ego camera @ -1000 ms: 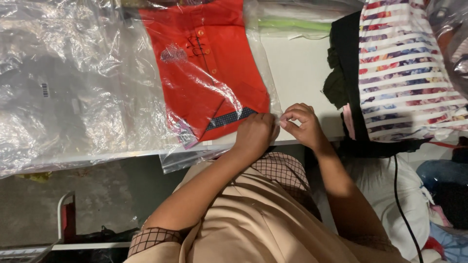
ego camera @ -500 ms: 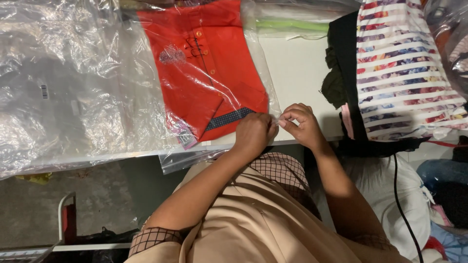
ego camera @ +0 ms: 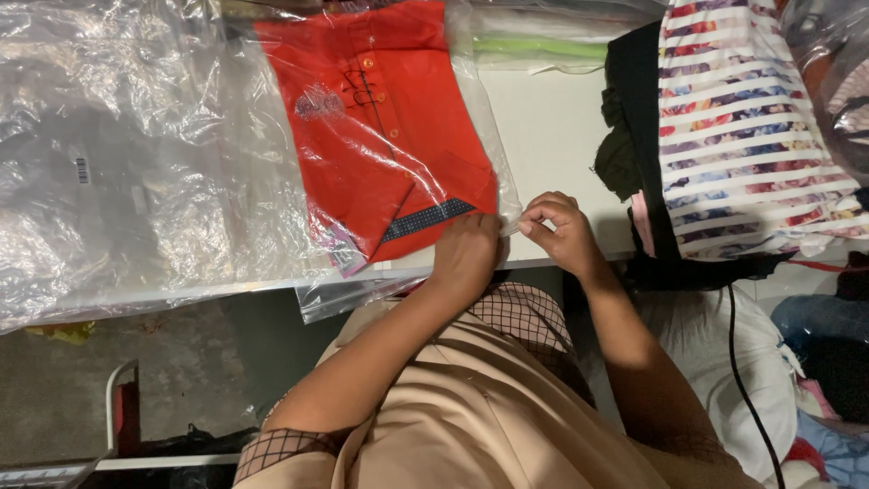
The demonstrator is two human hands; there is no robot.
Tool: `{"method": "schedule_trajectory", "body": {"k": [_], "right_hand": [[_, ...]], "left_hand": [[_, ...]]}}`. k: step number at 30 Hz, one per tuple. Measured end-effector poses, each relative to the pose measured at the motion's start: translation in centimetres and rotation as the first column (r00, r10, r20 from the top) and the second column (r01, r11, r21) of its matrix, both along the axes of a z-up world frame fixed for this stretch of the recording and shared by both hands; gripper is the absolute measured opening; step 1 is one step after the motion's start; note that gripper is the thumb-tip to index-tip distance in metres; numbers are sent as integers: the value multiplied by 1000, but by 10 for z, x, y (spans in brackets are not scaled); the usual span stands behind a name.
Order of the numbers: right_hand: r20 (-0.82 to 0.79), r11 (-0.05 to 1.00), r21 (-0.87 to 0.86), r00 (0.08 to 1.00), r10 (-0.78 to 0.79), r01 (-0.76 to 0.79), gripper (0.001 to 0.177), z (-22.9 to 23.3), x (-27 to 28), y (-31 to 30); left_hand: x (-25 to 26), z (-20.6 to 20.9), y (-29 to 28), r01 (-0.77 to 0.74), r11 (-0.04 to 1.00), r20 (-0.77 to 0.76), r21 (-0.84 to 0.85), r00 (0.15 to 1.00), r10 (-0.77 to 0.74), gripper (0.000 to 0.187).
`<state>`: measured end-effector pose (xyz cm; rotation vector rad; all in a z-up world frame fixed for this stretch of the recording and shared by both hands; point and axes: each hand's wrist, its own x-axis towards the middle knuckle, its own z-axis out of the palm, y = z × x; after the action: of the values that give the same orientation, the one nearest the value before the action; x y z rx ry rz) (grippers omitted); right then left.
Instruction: Packing folded clothes into clear plastic bags and sealing them.
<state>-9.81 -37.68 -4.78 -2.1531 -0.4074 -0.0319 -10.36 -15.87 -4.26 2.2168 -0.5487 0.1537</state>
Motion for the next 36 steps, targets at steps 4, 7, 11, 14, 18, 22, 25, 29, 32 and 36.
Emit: {"method": "schedule_trajectory", "body": {"k": [4, 7, 11, 14, 18, 22, 25, 29, 32, 36], "right_hand": [[-60, 999, 7, 998, -32, 33, 8, 20, -6, 10], [54, 993, -114, 998, -24, 30, 14, 48, -10, 30], [282, 868, -495, 935, 216, -51, 9, 82, -12, 55], [309, 786, -618, 921, 238, 4, 6, 73, -15, 59], [355, 781, -624, 895, 270, 12, 5, 70, -16, 59], [368, 743, -668, 881, 298, 28, 8, 65, -16, 60], [365, 742, -670, 881, 300, 25, 9, 62, -17, 60], [358, 753, -658, 890, 282, 26, 14, 63, -17, 60], [329, 783, -621, 921, 208, 45, 13, 60, -18, 52], [350, 828, -559, 916, 194, 38, 9, 66, -20, 62]], "left_hand": [[-8, -1, 13, -27, 993, 82, 113, 996, 18, 15], [-9, -3, 16, -31, 990, 97, 140, 995, 17, 12], [-9, -5, 13, -34, 993, 161, 113, 987, 16, 9], [-10, 0, 15, -23, 997, 201, 67, 980, 9, 8], [-11, 0, 16, -14, 999, 205, 51, 979, 3, 7], [-11, 1, 16, -7, 999, 215, 48, 977, -3, 6], [-12, -2, 16, -1, 998, 210, 67, 978, -13, 6], [-14, -1, 20, -4, 986, 227, 167, 973, -35, 10], [-20, 13, 35, -22, 966, 261, 257, 964, -47, 16], [-23, 13, 40, -39, 967, 271, 251, 962, -31, 17]]}}
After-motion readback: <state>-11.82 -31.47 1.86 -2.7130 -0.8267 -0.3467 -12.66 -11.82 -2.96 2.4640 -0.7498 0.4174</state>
